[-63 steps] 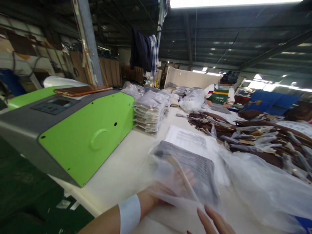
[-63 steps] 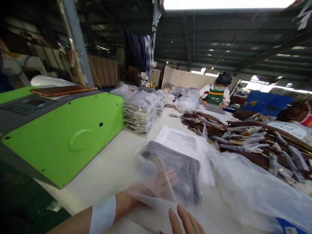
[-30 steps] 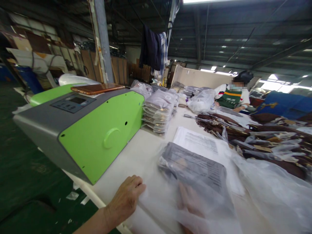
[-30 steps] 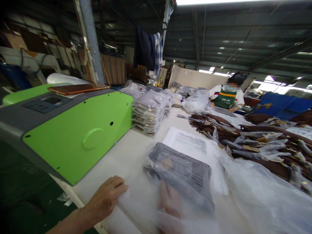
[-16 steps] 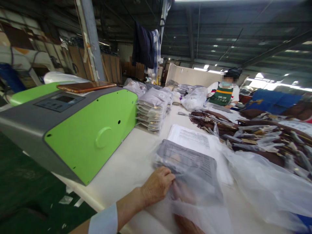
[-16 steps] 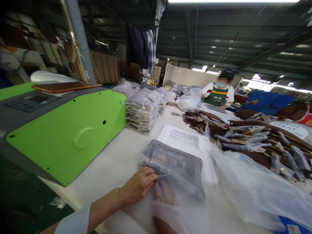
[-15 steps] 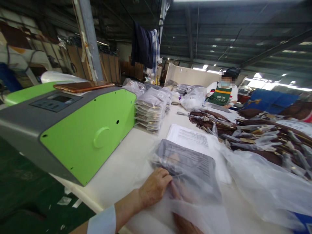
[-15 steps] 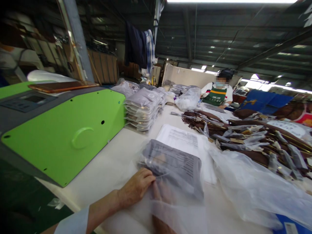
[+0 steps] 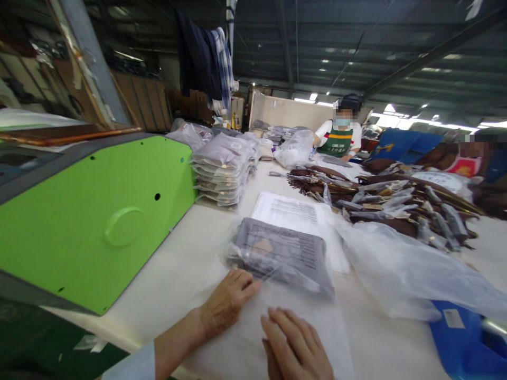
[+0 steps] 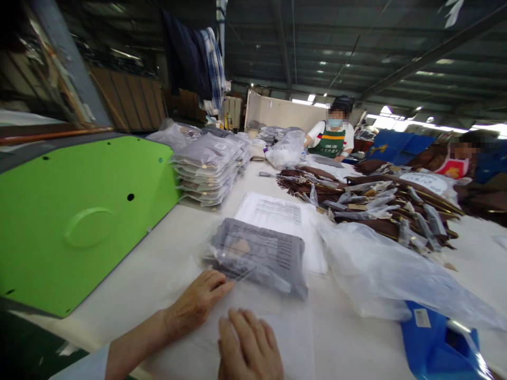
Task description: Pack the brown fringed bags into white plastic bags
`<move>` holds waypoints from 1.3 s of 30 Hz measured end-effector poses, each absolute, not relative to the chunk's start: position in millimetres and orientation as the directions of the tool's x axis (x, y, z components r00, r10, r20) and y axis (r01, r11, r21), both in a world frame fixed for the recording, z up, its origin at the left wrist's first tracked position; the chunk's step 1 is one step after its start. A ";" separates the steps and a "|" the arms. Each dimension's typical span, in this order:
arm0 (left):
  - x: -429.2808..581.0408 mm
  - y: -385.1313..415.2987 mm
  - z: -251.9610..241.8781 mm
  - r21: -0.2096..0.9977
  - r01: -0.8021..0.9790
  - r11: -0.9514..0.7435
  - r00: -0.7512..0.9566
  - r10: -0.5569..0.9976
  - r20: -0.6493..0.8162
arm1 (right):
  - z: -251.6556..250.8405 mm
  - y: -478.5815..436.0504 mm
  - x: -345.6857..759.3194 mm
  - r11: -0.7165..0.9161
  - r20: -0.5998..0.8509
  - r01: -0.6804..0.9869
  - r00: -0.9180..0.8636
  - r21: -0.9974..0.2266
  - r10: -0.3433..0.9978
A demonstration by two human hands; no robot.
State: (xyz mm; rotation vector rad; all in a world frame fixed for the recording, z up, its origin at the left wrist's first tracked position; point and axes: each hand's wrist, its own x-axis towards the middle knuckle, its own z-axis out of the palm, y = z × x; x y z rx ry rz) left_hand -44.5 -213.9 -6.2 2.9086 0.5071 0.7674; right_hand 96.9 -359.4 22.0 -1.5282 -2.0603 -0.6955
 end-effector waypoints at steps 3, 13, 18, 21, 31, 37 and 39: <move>-51.0 -212.3 -5.3 0.116 0.280 -0.953 0.823 0.300 0.483 | 17.5 -359.7 138.8 -0.022 0.557 0.993 -0.046 0.116 0.829; -61.1 -211.7 -6.5 0.022 0.286 -0.958 0.847 0.263 0.461 | 18.4 -374.6 149.4 -0.142 0.519 0.990 0.116 0.010 0.847; -64.4 -210.1 -0.5 0.036 0.377 -0.925 0.872 0.368 0.322 | 21.2 -346.2 133.3 -0.081 0.433 0.994 0.107 -0.079 0.895; -73.9 -205.0 9.6 0.092 0.461 -0.882 0.845 0.469 0.259 | 7.9 -350.0 150.6 -0.218 0.365 0.970 0.243 -0.107 0.899; -128.1 -152.2 14.0 0.354 0.335 -0.873 0.857 0.439 0.270 | 1.7 -407.8 238.7 -0.027 0.502 0.981 0.121 -0.191 0.857; -140.3 -143.7 16.1 0.181 0.276 -0.944 0.922 0.313 0.227 | 3.0 -407.7 245.5 0.153 0.431 0.988 -0.128 -0.025 0.893; -140.3 -144.6 21.7 0.181 0.268 -0.946 0.939 0.298 0.169 | 3.6 -404.0 245.6 0.205 0.430 0.977 -0.212 0.064 0.877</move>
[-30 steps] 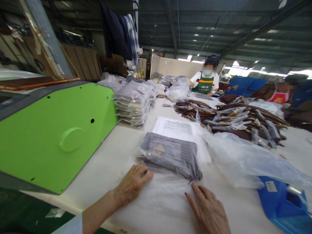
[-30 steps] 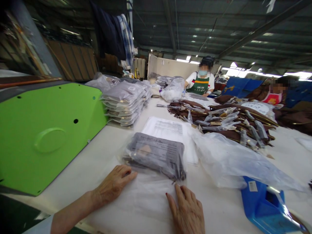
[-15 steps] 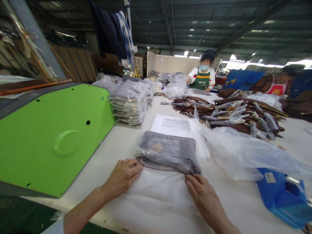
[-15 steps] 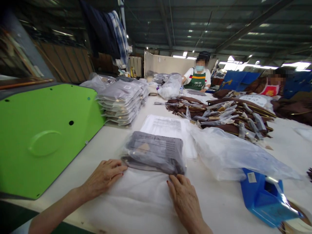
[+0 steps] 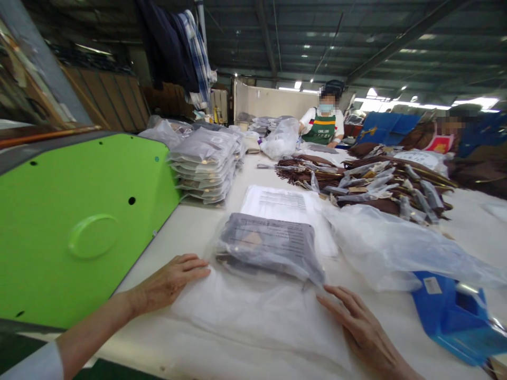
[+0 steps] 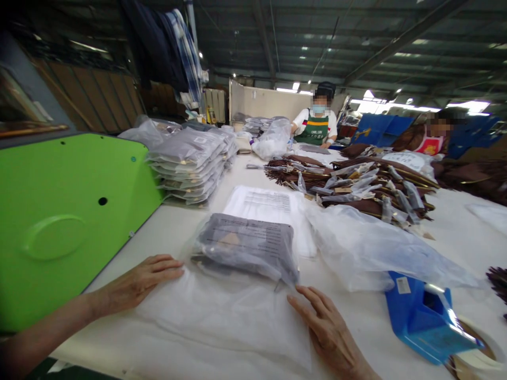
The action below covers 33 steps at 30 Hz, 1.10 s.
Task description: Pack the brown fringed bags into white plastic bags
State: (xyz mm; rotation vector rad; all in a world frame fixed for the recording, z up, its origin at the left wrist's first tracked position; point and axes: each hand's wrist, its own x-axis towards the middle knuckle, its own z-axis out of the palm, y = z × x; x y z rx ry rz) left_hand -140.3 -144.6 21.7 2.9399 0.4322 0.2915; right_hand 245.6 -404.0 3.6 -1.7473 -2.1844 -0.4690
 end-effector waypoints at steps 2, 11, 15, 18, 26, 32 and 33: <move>-140.9 -144.3 23.4 0.204 0.284 -0.937 0.948 0.306 0.088 | 3.1 -401.4 247.2 0.250 0.439 0.959 -0.282 0.129 0.853; -147.4 -130.4 -7.5 0.291 0.296 -0.910 0.910 0.362 0.204 | -4.3 -395.0 256.5 0.161 0.355 0.967 -0.083 -0.197 0.931; -145.9 -130.9 -5.1 0.353 0.289 -0.890 0.895 0.382 0.230 | 0.1 -391.1 256.1 0.030 0.220 0.908 0.070 -0.419 0.973; -142.9 -130.8 -8.4 0.354 0.265 -0.897 0.876 0.377 0.300 | -2.2 -392.3 255.2 0.049 0.254 0.898 0.070 -0.436 0.965; -125.9 -127.5 -2.1 0.411 0.288 -0.865 0.865 0.419 0.277 | 3.2 -386.9 246.9 0.077 0.296 0.815 0.119 -0.574 0.948; -112.8 -135.5 24.7 0.539 0.619 -0.571 0.651 0.757 0.055 | 26.7 -372.8 237.6 -0.167 0.042 0.675 0.282 -0.719 0.958; -112.7 -140.8 27.4 0.553 0.654 -0.516 0.607 0.794 0.022 | 26.9 -375.2 236.6 -0.202 0.025 0.672 0.312 -0.712 0.950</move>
